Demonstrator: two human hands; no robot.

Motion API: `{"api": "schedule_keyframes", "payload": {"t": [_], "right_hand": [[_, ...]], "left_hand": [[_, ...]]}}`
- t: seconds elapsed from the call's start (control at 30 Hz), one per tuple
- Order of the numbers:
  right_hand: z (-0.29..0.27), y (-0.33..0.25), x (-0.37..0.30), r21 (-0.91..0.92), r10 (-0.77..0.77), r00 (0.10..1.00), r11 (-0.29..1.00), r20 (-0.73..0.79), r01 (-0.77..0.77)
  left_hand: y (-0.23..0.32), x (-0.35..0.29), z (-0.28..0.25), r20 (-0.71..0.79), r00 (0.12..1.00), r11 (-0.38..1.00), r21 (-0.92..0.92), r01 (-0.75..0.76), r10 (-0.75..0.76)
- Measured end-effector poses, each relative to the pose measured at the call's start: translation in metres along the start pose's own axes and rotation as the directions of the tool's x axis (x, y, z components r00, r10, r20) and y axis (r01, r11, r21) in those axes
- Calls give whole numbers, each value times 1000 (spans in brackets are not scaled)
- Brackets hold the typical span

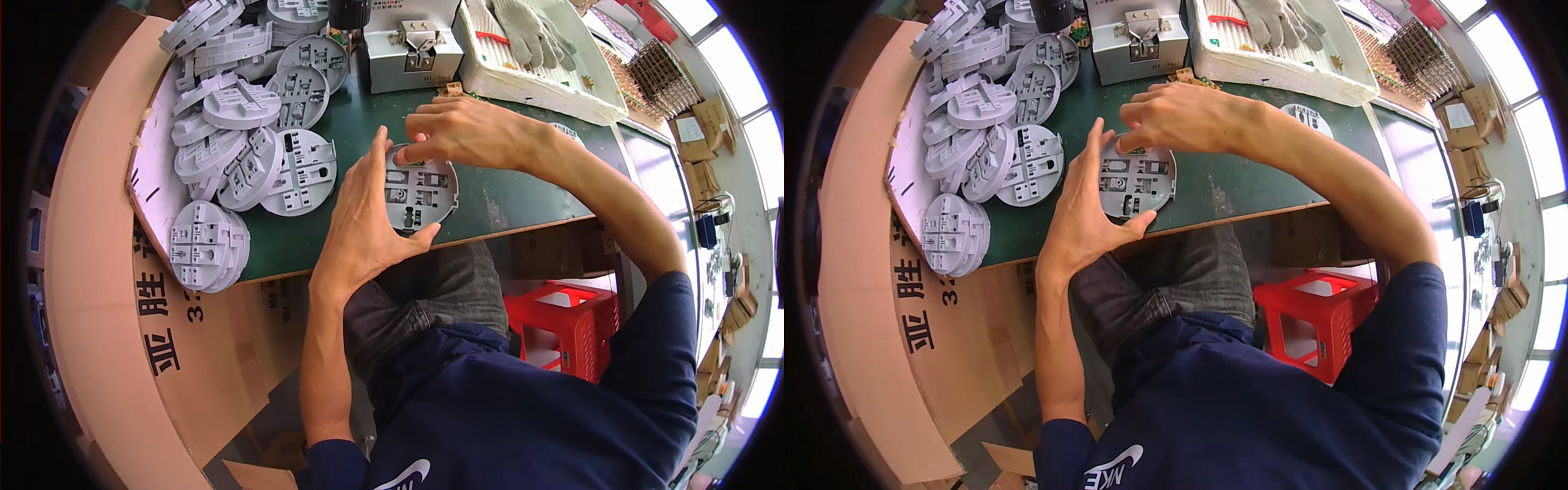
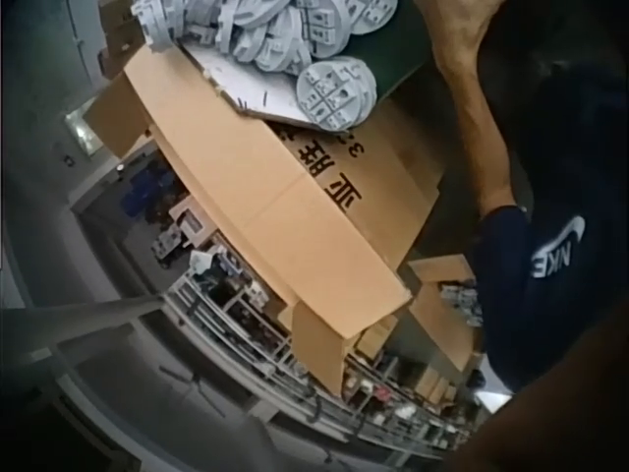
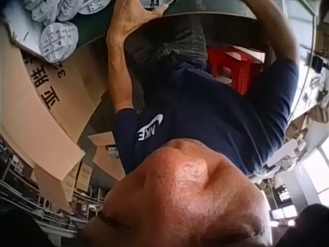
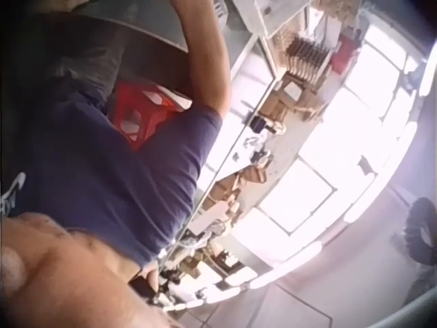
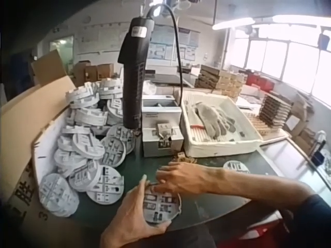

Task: Assembling small electronic components into plastic housings using a power screwdriver on an assembly line.

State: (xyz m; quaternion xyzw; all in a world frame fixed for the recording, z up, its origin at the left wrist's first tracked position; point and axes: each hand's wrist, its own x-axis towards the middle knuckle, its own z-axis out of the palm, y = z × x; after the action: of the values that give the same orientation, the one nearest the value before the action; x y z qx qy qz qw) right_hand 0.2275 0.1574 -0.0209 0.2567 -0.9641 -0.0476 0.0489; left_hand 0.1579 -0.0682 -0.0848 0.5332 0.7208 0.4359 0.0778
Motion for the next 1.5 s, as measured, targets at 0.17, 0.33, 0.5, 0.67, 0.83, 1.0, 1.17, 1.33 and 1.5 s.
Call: {"api": "schedule_keyframes", "payload": {"t": [0.17, 0.33, 0.5, 0.67, 0.83, 1.0, 1.17, 1.33, 1.5], "right_hand": [[-5, 5, 6, 108, 17, 997, 994, 77, -26], [-9, 4, 7, 43, -58, 997, 997, 57, 56], [-15, 8, -1, 123, -44, 995, 991, -93, 55], [-19, -22, -15, 523, 296, 924, 842, -244, -132], [-7, -51, -27, 713, 506, 814, 680, -286, -172], [6, -63, -31, 806, 597, 739, 578, -313, -126], [15, -65, -32, 754, 565, 728, 649, -389, -101], [14, -77, -26, 942, 637, 738, 336, -221, -8], [24, -81, -26, 997, 704, 706, 65, -80, 48]], "left_hand": [[2, 1, -1, 16, 999, 999, -36, 33, -32], [2, 0, 1, 2, 1000, 1000, -18, 26, -26], [0, -1, 1, 1, 1000, 999, -37, 27, -27], [-3, -6, 0, -310, 950, 990, -124, -66, 24], [15, -2, 3, -368, 926, 946, -321, -46, -80], [23, -1, 11, -273, 936, 787, -616, 8, -223], [26, -3, 9, -266, 942, 825, -566, 17, -202], [29, -4, 9, -354, 911, 874, -486, 14, -212], [33, -4, 5, -466, 885, 989, -133, -68, -2]]}}
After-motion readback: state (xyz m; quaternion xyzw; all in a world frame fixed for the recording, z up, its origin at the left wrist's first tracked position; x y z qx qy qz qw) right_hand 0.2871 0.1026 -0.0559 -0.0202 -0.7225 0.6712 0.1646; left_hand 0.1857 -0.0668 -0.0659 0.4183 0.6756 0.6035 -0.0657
